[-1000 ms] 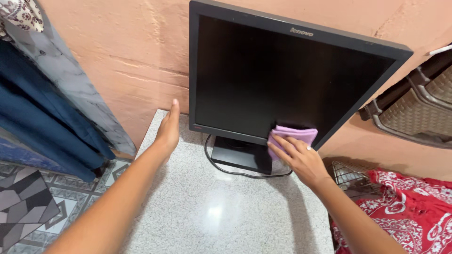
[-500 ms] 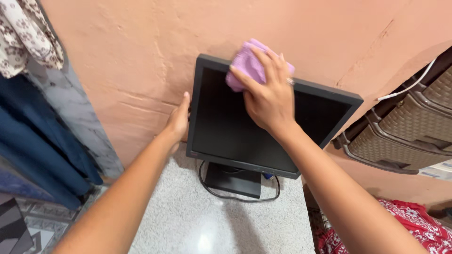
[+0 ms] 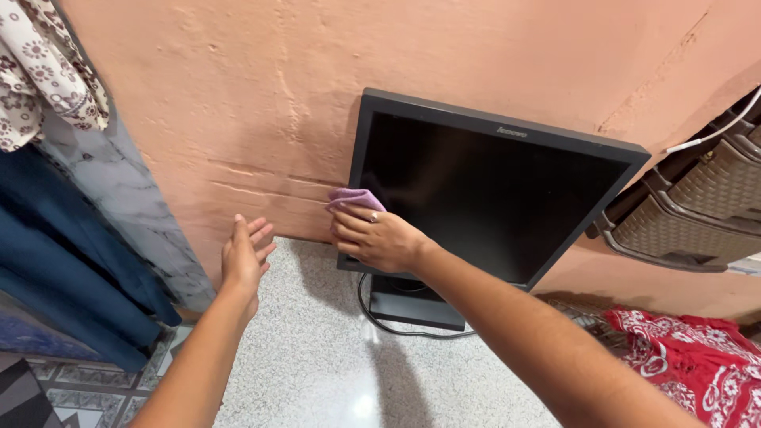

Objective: The person wipes a computer desk, keyboard, mouse, and monitor with a purple cloth. They move the keyboard and mouse aside to clean the desk surface, then wipe the monitor screen and base before returning the items to their original positions.

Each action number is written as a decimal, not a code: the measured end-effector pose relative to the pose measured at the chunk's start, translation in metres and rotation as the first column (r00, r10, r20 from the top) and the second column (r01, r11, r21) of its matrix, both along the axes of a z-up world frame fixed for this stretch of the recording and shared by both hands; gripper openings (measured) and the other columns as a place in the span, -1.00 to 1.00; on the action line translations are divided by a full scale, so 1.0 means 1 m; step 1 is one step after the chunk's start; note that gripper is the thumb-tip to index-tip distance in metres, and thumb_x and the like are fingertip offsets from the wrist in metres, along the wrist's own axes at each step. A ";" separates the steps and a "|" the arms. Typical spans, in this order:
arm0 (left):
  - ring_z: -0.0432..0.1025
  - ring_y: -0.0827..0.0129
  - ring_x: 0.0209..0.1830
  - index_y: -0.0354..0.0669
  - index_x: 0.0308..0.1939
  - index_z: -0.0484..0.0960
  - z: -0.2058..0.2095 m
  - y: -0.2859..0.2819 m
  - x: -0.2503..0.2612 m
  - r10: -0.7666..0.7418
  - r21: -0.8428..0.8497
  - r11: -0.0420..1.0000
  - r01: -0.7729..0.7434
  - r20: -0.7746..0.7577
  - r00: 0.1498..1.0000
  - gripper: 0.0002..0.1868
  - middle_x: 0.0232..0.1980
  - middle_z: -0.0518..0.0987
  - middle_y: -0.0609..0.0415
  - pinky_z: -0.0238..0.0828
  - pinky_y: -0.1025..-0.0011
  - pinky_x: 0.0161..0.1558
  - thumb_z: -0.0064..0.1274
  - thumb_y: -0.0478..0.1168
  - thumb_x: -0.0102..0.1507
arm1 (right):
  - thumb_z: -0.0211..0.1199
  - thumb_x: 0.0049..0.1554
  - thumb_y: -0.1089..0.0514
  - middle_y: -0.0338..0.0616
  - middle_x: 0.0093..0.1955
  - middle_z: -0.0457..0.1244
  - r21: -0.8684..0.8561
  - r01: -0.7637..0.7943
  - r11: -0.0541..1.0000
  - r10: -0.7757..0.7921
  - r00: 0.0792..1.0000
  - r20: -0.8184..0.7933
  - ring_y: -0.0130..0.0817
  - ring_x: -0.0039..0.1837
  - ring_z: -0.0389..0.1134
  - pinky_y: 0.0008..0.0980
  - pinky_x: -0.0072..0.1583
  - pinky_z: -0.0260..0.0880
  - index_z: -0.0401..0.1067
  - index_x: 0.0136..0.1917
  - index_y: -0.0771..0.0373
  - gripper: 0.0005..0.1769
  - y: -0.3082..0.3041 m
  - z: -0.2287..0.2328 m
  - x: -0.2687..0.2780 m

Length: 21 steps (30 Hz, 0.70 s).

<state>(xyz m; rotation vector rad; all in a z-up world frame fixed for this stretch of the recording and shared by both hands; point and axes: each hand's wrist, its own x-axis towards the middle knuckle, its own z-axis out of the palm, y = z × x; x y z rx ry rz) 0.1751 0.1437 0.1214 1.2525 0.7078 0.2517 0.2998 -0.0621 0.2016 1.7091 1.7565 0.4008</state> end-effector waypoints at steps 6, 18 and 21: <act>0.37 0.14 0.43 -0.19 0.39 0.41 -0.006 0.004 0.020 -0.083 0.113 0.991 0.069 0.121 0.989 -0.31 0.41 0.50 -0.03 0.18 0.18 0.42 -0.45 0.22 0.45 | 0.20 0.20 -0.29 0.08 0.41 0.23 0.464 -0.025 0.886 0.009 0.999 0.037 0.05 0.58 0.06 0.10 0.53 0.02 0.56 0.19 0.17 -0.44 0.026 0.088 0.052; 0.49 0.31 0.28 -0.18 0.22 0.60 -0.033 -0.013 0.019 -0.066 0.368 0.929 0.029 0.088 0.994 -0.62 0.24 0.65 -0.01 0.33 0.42 0.26 -0.09 -0.14 0.39 | 0.06 0.25 -0.07 0.00 0.31 0.30 0.123 -0.001 0.992 -0.017 0.990 0.143 0.04 0.50 0.14 0.13 0.62 -0.21 0.50 0.24 0.22 -0.55 0.020 -0.029 0.000; 0.49 -0.03 0.12 -0.09 0.33 0.57 -0.051 -0.030 0.018 -0.023 0.334 0.942 0.045 -0.068 0.997 -0.59 0.10 0.66 -0.24 0.44 0.16 0.11 -0.05 -0.21 0.40 | 0.04 0.13 -0.06 -0.12 0.47 0.16 0.005 0.023 1.000 -0.024 0.990 0.136 -0.07 0.56 0.06 0.01 0.59 -0.22 0.35 0.40 0.07 -0.42 0.014 -0.081 -0.011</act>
